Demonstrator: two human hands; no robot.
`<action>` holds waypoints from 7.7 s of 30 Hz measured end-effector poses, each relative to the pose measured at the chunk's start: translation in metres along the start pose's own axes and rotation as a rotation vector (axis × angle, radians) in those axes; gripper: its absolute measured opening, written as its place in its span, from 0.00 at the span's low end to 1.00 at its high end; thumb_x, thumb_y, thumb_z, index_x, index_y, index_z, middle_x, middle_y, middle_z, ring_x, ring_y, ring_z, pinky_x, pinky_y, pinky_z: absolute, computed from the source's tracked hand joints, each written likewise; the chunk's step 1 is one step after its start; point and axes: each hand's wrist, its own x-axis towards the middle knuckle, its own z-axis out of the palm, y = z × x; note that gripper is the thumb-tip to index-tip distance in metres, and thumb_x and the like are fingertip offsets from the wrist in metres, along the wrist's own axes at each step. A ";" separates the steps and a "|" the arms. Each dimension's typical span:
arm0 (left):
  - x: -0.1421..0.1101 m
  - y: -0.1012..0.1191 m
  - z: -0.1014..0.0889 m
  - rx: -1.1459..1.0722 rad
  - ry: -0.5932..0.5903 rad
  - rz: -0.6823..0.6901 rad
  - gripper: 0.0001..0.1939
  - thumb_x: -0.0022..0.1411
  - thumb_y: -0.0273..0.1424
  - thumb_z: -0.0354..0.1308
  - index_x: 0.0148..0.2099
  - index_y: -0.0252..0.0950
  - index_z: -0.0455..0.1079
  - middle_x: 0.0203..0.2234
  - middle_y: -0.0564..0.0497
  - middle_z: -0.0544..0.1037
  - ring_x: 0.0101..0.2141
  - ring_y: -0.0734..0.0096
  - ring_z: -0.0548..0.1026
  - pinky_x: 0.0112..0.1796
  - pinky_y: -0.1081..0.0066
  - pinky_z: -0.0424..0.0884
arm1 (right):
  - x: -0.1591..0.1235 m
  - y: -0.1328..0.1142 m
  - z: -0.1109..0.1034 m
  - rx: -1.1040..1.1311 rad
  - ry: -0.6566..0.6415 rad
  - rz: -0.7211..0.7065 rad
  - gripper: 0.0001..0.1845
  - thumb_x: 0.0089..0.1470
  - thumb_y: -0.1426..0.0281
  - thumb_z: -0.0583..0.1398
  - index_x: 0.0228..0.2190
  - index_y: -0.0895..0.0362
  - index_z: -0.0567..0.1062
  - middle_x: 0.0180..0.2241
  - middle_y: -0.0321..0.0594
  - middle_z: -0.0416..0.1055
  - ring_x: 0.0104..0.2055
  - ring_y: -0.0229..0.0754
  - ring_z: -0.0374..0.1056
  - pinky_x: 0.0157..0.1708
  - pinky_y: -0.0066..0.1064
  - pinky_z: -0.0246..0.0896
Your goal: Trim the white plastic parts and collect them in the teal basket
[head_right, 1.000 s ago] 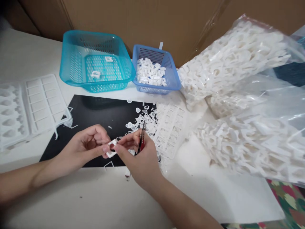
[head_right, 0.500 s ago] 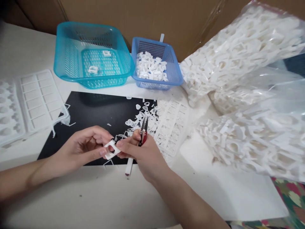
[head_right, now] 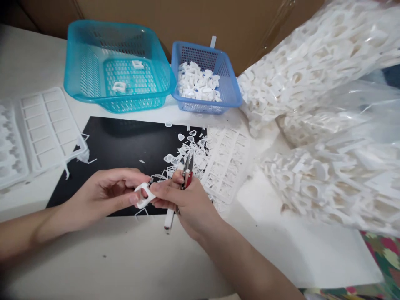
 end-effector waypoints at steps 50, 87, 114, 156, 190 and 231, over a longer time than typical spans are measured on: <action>-0.002 -0.002 0.000 0.138 0.109 0.122 0.18 0.53 0.18 0.66 0.43 0.43 0.79 0.31 0.53 0.82 0.30 0.75 0.79 0.32 0.79 0.77 | -0.003 -0.003 0.001 -0.184 0.029 -0.086 0.32 0.34 0.70 0.72 0.22 0.53 0.52 0.17 0.24 0.64 0.21 0.32 0.56 0.25 0.27 0.54; -0.003 -0.002 -0.006 0.108 -0.006 0.142 0.23 0.51 0.18 0.69 0.48 0.42 0.76 0.33 0.54 0.82 0.32 0.77 0.78 0.36 0.81 0.75 | -0.002 0.001 0.000 -0.087 -0.003 -0.008 0.29 0.35 0.71 0.72 0.21 0.54 0.54 0.19 0.25 0.63 0.22 0.31 0.60 0.24 0.24 0.56; -0.001 -0.002 -0.007 0.107 0.050 0.065 0.06 0.64 0.29 0.60 0.34 0.36 0.69 0.30 0.55 0.75 0.27 0.82 0.71 0.29 0.83 0.70 | -0.005 0.004 0.002 -0.390 0.084 -0.352 0.23 0.43 0.76 0.67 0.22 0.53 0.54 0.28 0.28 0.77 0.27 0.32 0.70 0.31 0.25 0.67; 0.000 0.000 -0.005 0.214 -0.021 0.085 0.16 0.58 0.24 0.64 0.49 0.42 0.78 0.34 0.46 0.83 0.30 0.70 0.77 0.28 0.76 0.73 | 0.005 0.008 0.003 -0.266 0.047 -0.189 0.27 0.45 0.61 0.69 0.21 0.54 0.55 0.21 0.28 0.68 0.24 0.33 0.66 0.32 0.29 0.64; -0.006 -0.008 -0.005 0.331 0.011 0.147 0.23 0.60 0.23 0.62 0.57 0.40 0.67 0.30 0.51 0.80 0.28 0.74 0.76 0.32 0.77 0.74 | -0.008 0.009 0.009 -0.446 0.051 -0.454 0.23 0.41 0.78 0.65 0.22 0.52 0.53 0.33 0.32 0.77 0.34 0.37 0.72 0.39 0.32 0.69; -0.001 -0.002 -0.004 0.023 -0.089 0.093 0.05 0.67 0.25 0.56 0.43 0.41 0.67 0.31 0.56 0.75 0.33 0.81 0.74 0.36 0.81 0.70 | -0.005 0.000 0.009 -0.464 0.064 -0.476 0.22 0.43 0.78 0.66 0.20 0.54 0.55 0.30 0.30 0.76 0.26 0.31 0.71 0.29 0.23 0.70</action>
